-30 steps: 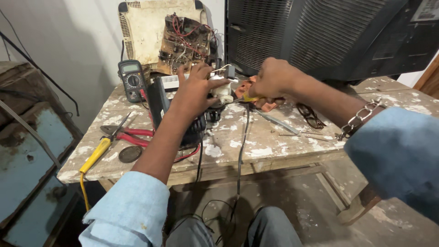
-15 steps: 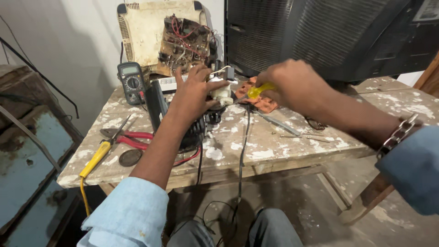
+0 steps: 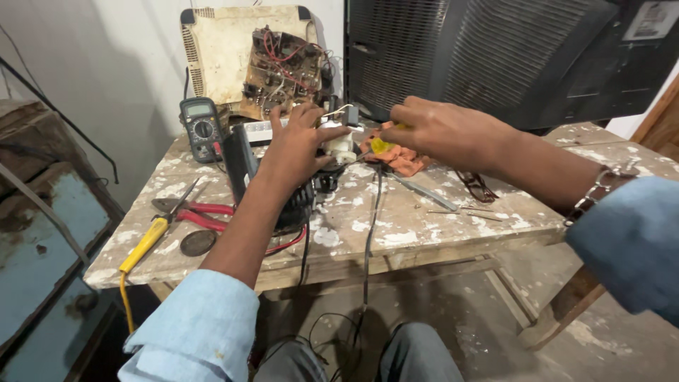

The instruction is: The person works on a disassembled electric motor at a workbench, first fitting a white plastic component onto the motor housing and adjusting its wiring by hand. They then use a yellow-handled screwdriver to tighten screws on the assembly, repositioning the motor and parts as they work.

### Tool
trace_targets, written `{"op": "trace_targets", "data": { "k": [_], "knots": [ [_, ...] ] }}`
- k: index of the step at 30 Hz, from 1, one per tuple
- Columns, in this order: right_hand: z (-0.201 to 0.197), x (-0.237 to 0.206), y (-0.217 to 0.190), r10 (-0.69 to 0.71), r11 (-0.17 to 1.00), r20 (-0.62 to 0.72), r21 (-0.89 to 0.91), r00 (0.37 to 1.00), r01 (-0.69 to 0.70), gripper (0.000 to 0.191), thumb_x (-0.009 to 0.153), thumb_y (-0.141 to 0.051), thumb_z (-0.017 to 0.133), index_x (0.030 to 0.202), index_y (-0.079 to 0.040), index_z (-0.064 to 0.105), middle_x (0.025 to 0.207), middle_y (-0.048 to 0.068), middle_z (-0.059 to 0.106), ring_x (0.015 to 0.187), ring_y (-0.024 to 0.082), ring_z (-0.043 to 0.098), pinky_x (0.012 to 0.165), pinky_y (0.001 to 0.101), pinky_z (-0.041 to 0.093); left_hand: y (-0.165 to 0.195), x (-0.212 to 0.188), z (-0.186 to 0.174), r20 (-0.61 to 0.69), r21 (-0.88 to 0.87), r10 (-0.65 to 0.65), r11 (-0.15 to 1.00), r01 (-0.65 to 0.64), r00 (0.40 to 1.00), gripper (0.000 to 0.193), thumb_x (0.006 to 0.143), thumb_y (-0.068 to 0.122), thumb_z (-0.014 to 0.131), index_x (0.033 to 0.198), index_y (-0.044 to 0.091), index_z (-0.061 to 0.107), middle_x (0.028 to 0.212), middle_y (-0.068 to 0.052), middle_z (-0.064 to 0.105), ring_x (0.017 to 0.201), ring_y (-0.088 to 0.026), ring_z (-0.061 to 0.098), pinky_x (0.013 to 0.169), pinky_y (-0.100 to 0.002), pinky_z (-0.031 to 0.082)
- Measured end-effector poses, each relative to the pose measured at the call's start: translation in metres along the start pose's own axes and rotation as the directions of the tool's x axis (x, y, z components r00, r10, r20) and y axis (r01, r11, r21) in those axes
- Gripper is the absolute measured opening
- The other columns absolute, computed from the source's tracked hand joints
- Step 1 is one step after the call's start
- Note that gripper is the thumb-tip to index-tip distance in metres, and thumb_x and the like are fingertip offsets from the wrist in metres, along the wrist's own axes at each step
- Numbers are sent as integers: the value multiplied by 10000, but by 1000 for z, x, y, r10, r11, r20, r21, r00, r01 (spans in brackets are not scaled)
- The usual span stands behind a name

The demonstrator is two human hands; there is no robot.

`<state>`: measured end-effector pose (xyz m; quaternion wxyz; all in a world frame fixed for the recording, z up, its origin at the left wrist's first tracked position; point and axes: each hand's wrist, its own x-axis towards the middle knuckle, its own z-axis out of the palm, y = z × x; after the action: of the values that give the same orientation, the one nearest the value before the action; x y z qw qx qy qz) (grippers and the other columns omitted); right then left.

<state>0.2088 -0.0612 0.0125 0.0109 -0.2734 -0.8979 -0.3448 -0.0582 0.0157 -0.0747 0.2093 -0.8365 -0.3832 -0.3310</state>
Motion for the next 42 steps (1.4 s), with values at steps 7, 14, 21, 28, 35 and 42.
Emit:
{"op": "trace_targets", "data": {
  "k": [7, 14, 21, 28, 35, 42],
  "knots": [
    [-15, 3, -6, 124, 984, 103, 112, 987, -135, 712, 740, -107, 783, 1417, -112, 563, 1142, 114, 617, 1086, 306, 622, 948, 393, 527, 1, 1, 1, 10, -11, 2, 1000, -2, 1000, 586, 694, 245, 885, 1254, 342, 741, 1321, -97, 592, 1339, -291, 470, 1119, -659, 212],
    [-11, 6, -3, 230, 928, 119, 271, 966, -255, 398, 919, -292, 716, 1273, -113, 701, 921, 176, 704, 778, 391, 701, 727, 482, 578, 2, 1, -1, -10, -11, 24, 1000, -24, 1000, 598, 684, 223, 883, 1257, 319, 741, 1322, -95, 597, 1332, -281, 484, 1133, -636, 211],
    [10, 17, 9, 364, 822, 190, 395, 912, -410, 410, 893, -406, 735, 1029, -23, 789, 740, 200, 740, 638, 326, 740, 659, 439, 624, 3, 1, 0, -20, -23, 30, 999, -31, 999, 584, 697, 209, 880, 1252, 334, 747, 1288, -89, 612, 1339, -280, 485, 1154, -624, 207],
    [10, 30, 15, 551, 120, 690, 491, 470, -863, 532, 1007, -367, 645, 862, 139, 722, 598, 140, 610, 420, 202, 497, 376, 352, 386, 4, 3, 2, -31, -26, 37, 999, -38, 999, 584, 696, 203, 878, 1252, 327, 749, 1304, -92, 612, 1335, -283, 489, 1156, -632, 200],
    [0, 36, 5, 422, -169, 797, 537, 432, -827, 341, 924, -260, 708, 876, 78, 708, 667, 94, 603, 459, 117, 445, 356, 275, 285, 4, 2, -2, 1, -36, 14, 999, -14, 1000, 580, 689, 221, 877, 1243, 330, 744, 1302, -77, 616, 1331, -277, 492, 1153, -637, 212],
    [-3, 22, 0, 536, 587, 340, 507, 773, -631, 295, 705, -116, 839, 959, 15, 766, 788, 143, 732, 643, 218, 678, 608, 345, 530, 2, -2, -4, -24, -29, 21, 999, -22, 999, 577, 687, 225, 877, 1237, 346, 752, 1313, -89, 610, 1323, -276, 495, 1113, -666, 203]
  ]
}}
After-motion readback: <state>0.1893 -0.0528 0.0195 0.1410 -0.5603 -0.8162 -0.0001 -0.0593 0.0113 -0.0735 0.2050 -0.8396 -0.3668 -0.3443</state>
